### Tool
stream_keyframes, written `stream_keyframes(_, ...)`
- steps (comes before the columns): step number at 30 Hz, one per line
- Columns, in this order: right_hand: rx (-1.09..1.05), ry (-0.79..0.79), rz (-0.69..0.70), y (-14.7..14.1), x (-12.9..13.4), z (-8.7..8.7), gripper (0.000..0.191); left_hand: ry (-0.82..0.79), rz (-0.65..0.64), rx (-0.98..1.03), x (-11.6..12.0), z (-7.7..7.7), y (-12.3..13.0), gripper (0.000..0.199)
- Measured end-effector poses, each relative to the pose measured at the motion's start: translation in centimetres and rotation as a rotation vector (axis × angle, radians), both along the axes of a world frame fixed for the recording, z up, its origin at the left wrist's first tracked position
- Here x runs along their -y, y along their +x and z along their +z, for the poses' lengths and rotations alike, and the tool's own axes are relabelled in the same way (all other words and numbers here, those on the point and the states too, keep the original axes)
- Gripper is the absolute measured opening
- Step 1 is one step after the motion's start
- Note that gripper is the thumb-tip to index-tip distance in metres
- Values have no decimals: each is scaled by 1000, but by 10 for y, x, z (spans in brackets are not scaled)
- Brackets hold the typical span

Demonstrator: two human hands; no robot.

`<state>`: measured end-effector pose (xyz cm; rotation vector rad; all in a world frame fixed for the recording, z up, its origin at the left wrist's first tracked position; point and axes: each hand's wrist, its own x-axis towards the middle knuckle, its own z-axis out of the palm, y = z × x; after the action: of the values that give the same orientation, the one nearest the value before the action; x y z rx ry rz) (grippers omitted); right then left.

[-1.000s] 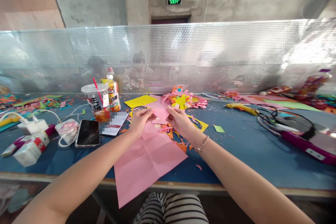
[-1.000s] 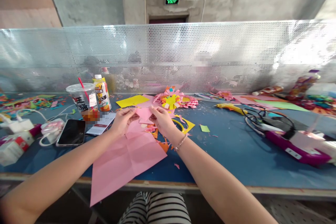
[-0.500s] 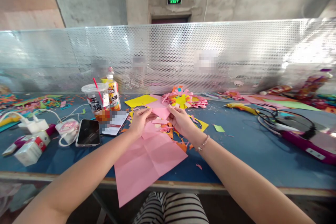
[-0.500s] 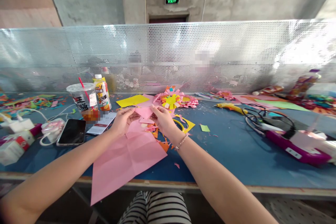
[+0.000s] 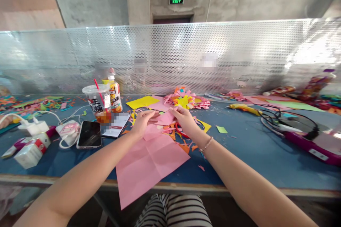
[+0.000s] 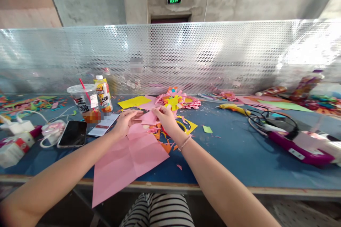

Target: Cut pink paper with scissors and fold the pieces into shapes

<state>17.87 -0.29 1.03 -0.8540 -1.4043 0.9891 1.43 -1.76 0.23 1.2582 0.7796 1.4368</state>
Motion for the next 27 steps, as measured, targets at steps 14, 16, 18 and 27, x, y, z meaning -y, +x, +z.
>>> stream_keyframes(14, 373, 257, 55, 0, 12, 8, 27, 102, -145, -420, 1, -6, 4, 23)
stream_keyframes(16, 354, 236, 81, 0, 11, 8, 28, 108, -136, -432, 0, -7, 4, 23)
stream_keyframes(18, 365, 217, 89, 0, 10, 7, 31, 117, -137, -447, 0, -8, 3, 24)
stream_keyframes(27, 344, 159, 90, -1, 10, 3, 34, 58, -181, -431, 4, -6, 8, 31)
